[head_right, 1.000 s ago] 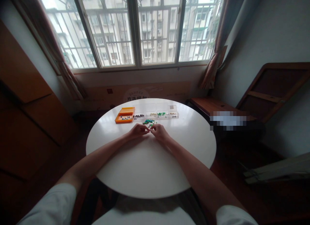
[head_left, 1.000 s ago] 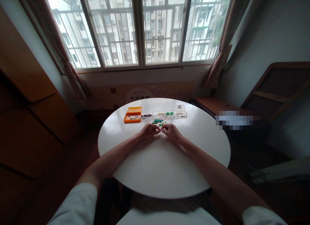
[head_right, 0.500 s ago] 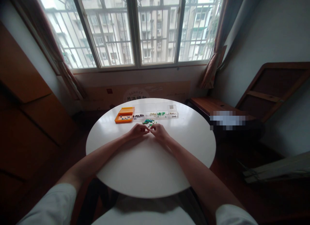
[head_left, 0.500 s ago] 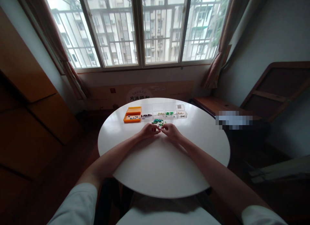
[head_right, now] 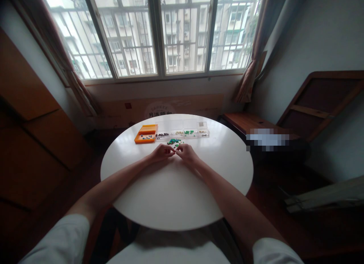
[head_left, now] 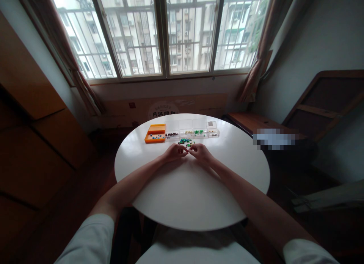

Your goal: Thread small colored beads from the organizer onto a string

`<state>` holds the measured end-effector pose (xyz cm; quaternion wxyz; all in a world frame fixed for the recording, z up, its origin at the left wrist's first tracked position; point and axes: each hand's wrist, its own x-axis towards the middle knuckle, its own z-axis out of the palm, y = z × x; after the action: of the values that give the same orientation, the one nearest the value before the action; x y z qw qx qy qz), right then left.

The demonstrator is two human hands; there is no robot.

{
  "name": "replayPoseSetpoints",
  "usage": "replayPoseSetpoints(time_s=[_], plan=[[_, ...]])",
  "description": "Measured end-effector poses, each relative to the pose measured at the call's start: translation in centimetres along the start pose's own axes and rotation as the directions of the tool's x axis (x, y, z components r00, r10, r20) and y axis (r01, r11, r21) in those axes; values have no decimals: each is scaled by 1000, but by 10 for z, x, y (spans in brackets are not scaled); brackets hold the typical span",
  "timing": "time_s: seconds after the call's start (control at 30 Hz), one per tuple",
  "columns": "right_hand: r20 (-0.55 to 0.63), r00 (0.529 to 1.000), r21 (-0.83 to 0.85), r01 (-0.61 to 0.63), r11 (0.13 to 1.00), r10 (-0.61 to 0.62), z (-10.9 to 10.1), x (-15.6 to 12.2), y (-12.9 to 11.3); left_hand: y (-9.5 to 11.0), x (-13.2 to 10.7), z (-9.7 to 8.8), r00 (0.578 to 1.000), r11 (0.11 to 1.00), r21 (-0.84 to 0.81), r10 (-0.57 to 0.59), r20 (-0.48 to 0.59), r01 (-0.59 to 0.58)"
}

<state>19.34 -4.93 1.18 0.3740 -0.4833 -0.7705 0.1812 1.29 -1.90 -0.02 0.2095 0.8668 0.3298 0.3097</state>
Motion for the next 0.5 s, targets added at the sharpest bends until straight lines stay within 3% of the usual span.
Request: replayPoseSetpoints(time_s=[0.5], plan=[[-4, 1000, -8, -11, 1000, 11, 1, 1, 1, -4, 0, 1, 1000, 1000, 18, 14, 18, -14]])
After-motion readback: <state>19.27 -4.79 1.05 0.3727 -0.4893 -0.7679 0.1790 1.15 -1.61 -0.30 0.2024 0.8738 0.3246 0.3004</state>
